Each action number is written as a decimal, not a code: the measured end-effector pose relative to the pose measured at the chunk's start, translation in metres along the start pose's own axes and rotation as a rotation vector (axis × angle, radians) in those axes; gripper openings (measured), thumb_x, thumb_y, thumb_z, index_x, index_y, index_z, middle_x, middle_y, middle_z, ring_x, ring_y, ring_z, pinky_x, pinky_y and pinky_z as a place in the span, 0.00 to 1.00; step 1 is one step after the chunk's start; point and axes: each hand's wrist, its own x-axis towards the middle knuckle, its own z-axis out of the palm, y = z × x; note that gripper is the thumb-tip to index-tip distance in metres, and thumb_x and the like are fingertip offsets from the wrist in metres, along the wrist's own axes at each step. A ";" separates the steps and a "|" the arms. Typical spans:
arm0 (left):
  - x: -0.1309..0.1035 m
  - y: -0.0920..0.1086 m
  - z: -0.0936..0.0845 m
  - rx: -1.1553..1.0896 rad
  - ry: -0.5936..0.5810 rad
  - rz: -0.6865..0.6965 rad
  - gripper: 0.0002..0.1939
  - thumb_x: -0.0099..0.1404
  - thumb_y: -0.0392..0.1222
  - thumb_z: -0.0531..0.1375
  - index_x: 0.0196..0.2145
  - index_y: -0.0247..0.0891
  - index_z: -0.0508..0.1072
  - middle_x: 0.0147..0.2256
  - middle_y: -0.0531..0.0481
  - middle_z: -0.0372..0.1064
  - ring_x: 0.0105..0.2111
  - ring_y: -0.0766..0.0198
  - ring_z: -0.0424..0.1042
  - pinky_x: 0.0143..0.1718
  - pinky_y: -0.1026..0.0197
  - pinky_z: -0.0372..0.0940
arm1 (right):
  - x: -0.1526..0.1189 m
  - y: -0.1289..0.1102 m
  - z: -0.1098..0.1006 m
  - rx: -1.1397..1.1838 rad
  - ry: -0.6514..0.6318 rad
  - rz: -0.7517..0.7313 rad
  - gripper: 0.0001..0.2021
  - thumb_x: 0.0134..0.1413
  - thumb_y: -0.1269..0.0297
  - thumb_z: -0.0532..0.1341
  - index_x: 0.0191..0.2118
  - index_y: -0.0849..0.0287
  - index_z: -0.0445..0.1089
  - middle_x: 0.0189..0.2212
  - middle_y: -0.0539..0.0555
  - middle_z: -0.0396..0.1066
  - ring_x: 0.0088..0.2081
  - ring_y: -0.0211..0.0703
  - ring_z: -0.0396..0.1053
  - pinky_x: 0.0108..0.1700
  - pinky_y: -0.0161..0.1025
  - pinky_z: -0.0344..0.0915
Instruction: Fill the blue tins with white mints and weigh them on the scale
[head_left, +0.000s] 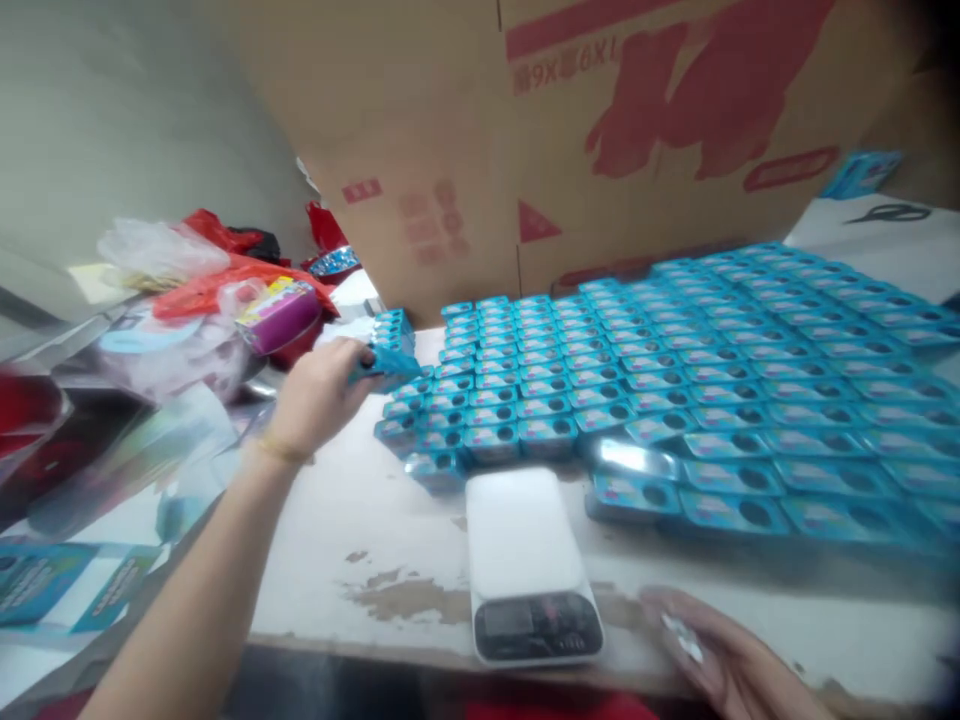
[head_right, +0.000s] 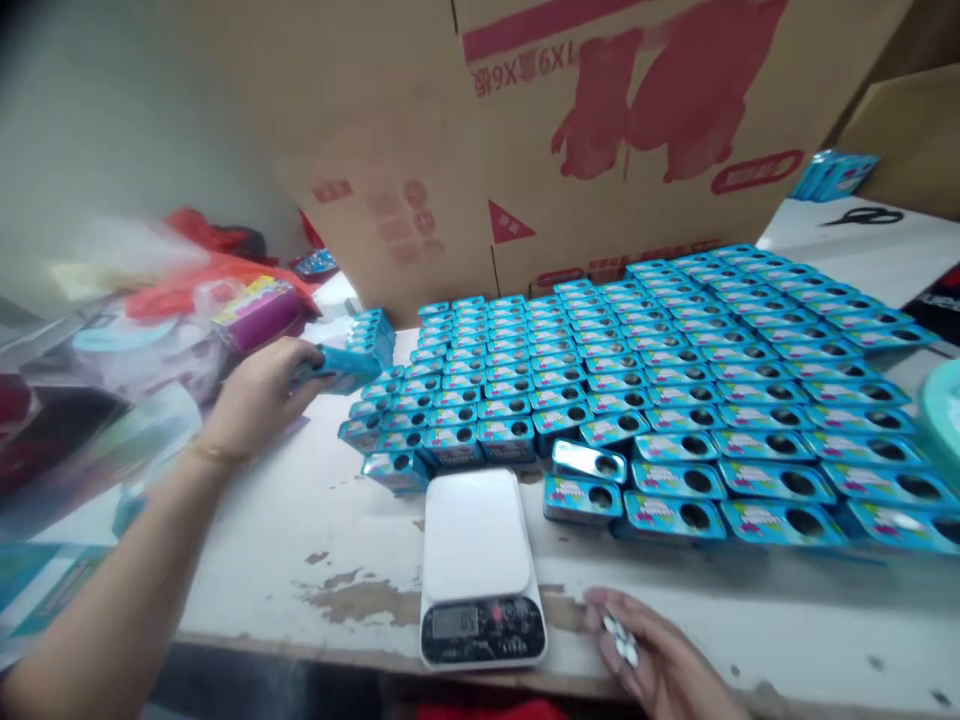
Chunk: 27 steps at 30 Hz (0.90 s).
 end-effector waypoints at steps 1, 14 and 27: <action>-0.004 0.025 -0.009 -0.051 -0.006 0.032 0.13 0.63 0.50 0.55 0.40 0.38 0.66 0.37 0.47 0.68 0.37 0.58 0.68 0.39 0.58 0.62 | -0.005 -0.004 0.004 0.020 -0.035 0.005 0.17 0.37 0.61 0.71 0.37 0.60 0.76 0.45 0.58 0.73 0.47 0.51 0.70 0.45 0.36 0.73; -0.040 0.186 0.022 -0.134 -0.441 0.360 0.13 0.61 0.39 0.59 0.44 0.38 0.64 0.37 0.47 0.71 0.37 0.58 0.70 0.36 0.60 0.63 | -0.036 0.005 -0.003 0.102 -0.183 -0.006 0.10 0.47 0.64 0.68 0.37 0.62 0.75 0.33 0.55 0.71 0.31 0.34 0.67 0.30 0.27 0.66; -0.140 0.120 0.041 -0.471 -0.005 -0.339 0.13 0.65 0.49 0.55 0.37 0.36 0.70 0.35 0.48 0.70 0.35 0.64 0.69 0.36 0.61 0.65 | -0.045 0.001 0.004 -0.181 -0.231 -0.027 0.17 0.44 0.54 0.70 0.32 0.64 0.71 0.27 0.52 0.68 0.25 0.30 0.59 0.27 0.29 0.57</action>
